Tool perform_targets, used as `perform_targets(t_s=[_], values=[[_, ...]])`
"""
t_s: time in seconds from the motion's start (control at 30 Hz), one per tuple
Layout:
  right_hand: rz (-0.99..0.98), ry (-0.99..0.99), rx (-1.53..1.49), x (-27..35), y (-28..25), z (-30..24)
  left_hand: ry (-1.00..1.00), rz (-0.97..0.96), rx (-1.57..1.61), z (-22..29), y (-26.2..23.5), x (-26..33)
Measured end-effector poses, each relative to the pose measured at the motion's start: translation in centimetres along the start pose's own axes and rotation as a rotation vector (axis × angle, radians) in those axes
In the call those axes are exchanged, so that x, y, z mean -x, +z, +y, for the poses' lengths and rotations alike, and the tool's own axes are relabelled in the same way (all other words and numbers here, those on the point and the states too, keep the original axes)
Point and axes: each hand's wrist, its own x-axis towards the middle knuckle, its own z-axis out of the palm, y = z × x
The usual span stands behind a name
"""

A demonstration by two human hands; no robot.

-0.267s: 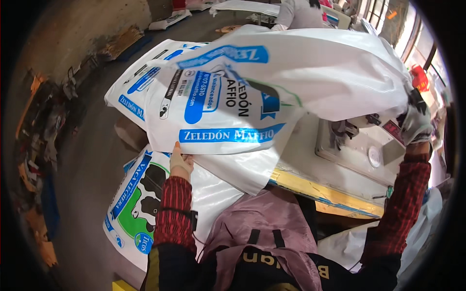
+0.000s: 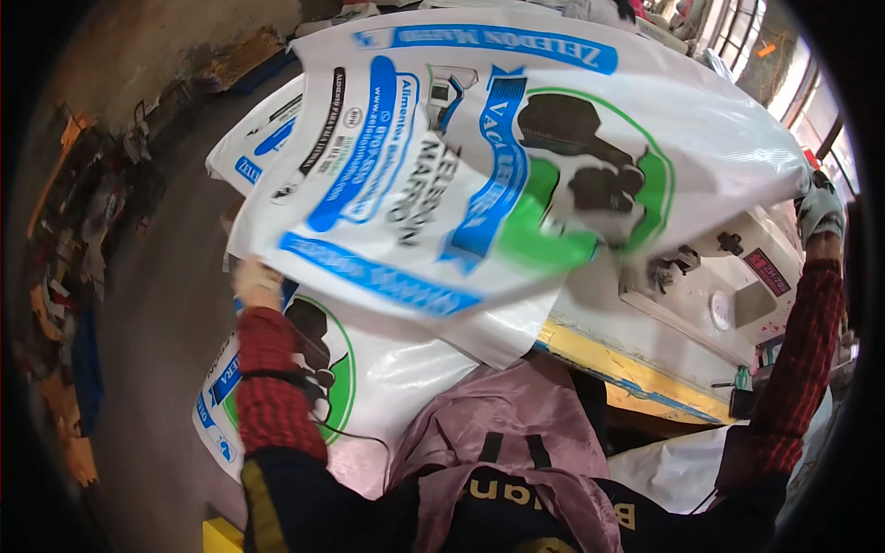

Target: Folding and sewing large white plastic bags using an industrial sewing machine.

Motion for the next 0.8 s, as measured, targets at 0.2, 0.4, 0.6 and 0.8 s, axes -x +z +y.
perform_targets(t_s=[0.2, 0.4, 0.6, 0.8], values=[[-0.354, -0.162, 0.951, -3.5, 9.3, -8.3, 0.501, -0.163, -0.053, 12.7, -25.9, 8.5], [-0.294, -0.269, -0.352, 3.0, 25.4, -20.0, 0.181, 0.226, 0.272, 8.1, -30.7, 20.8], [-0.617, -0.762, 0.051, 16.3, 25.8, -37.1, -0.335, 0.076, 0.595, -3.7, -26.8, 28.4], [-0.592, -0.859, -0.312, 27.1, 31.8, -34.8, -0.53, 0.186, 1.016, -11.2, -22.1, 36.1]])
